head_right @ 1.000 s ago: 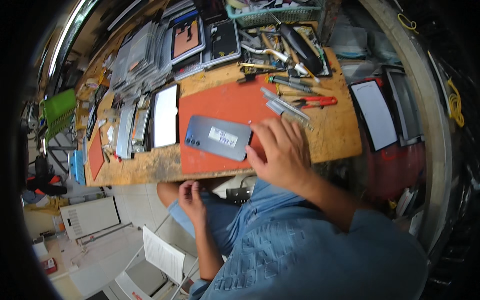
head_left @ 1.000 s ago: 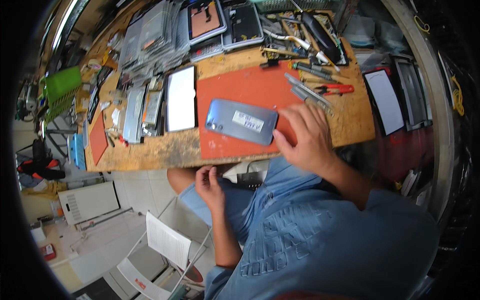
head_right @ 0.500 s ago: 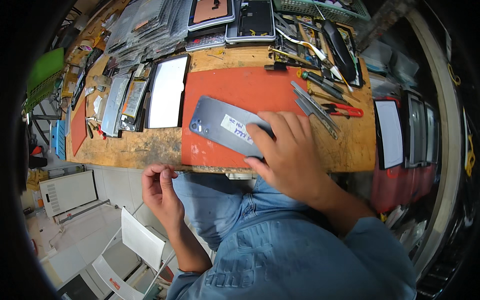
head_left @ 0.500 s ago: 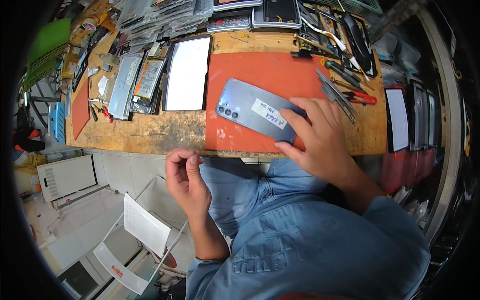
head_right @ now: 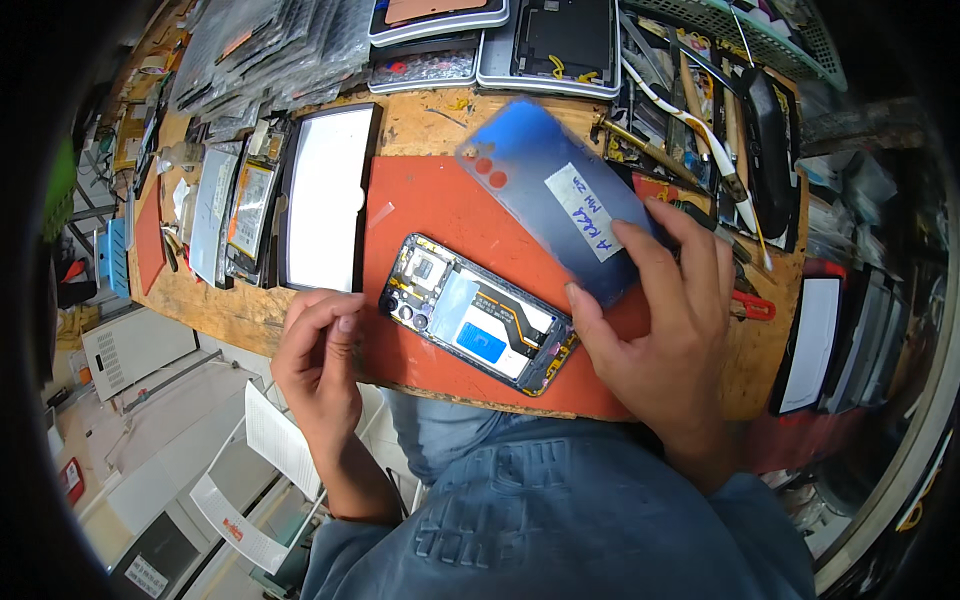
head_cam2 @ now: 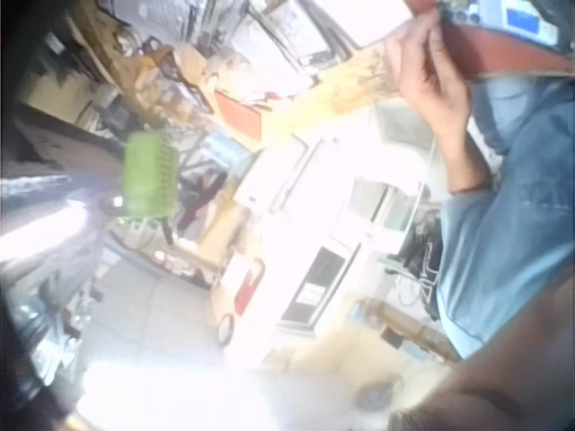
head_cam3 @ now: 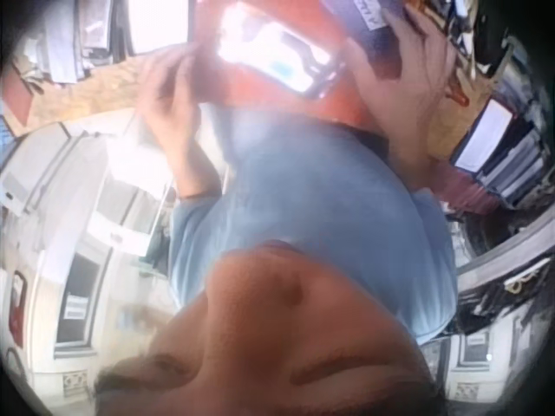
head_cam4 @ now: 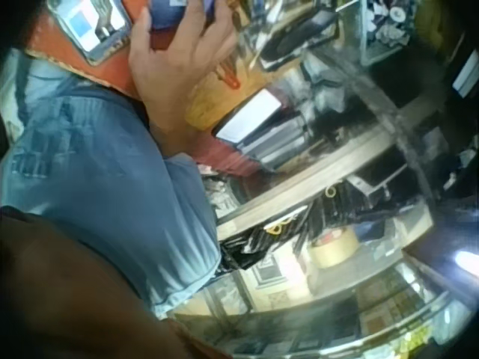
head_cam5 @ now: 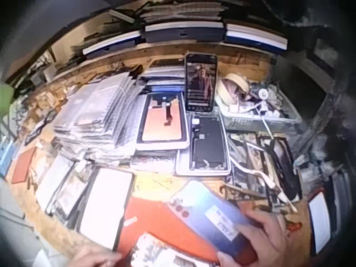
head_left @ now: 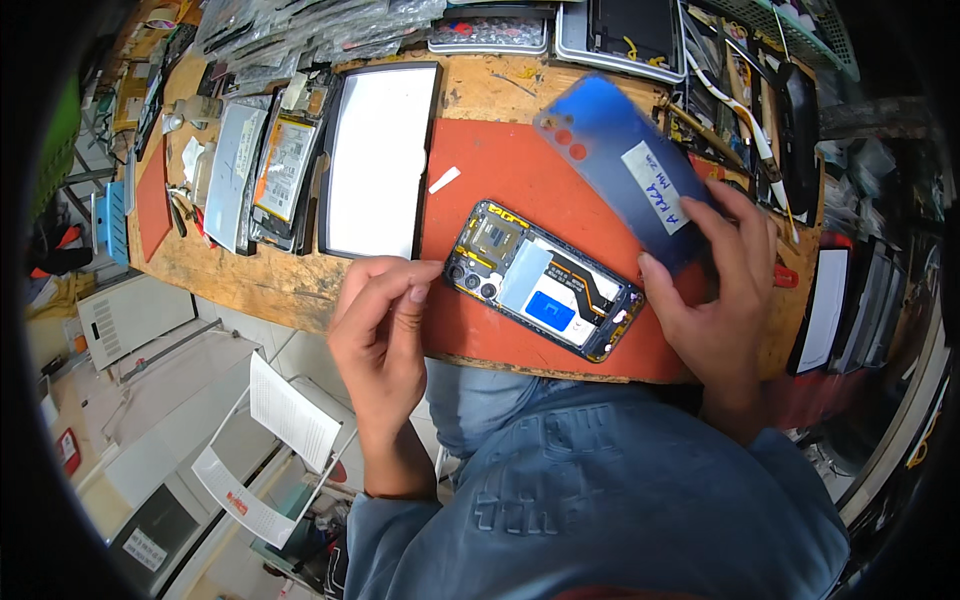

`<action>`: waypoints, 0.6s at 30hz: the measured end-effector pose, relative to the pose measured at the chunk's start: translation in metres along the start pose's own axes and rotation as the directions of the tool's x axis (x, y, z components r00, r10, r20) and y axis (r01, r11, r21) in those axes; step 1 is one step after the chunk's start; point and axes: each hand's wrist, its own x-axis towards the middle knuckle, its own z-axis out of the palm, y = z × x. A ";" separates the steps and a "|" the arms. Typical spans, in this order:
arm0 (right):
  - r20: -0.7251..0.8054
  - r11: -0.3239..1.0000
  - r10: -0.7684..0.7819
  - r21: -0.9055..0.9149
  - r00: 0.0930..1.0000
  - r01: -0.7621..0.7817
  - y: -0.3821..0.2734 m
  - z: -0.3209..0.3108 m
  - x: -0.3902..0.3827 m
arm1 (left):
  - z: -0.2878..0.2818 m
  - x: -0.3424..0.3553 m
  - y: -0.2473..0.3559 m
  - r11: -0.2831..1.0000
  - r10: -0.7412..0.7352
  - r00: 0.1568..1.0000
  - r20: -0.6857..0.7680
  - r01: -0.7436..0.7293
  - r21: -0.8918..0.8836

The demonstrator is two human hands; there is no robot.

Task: The person uses a screwdriver to remove screws from a smartphone, applies adhesive to the back cover, and reattaches it. They then wipe the back cover with a cloth and inspect the device.

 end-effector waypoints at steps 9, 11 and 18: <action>-0.011 1.000 0.001 -0.022 1.000 -0.001 0.010 0.010 0.001 | 0.003 0.022 0.009 0.784 -0.220 0.955 0.201 0.295 -0.546; -0.034 1.000 0.007 -0.006 0.999 -0.008 0.013 0.012 -0.001 | 0.002 0.026 0.009 0.743 -0.219 0.949 0.226 0.313 -0.592; -0.045 0.995 -0.032 -0.097 0.998 0.028 0.010 0.012 0.001 | -0.001 0.035 0.006 0.762 -0.204 0.949 0.243 0.309 -0.569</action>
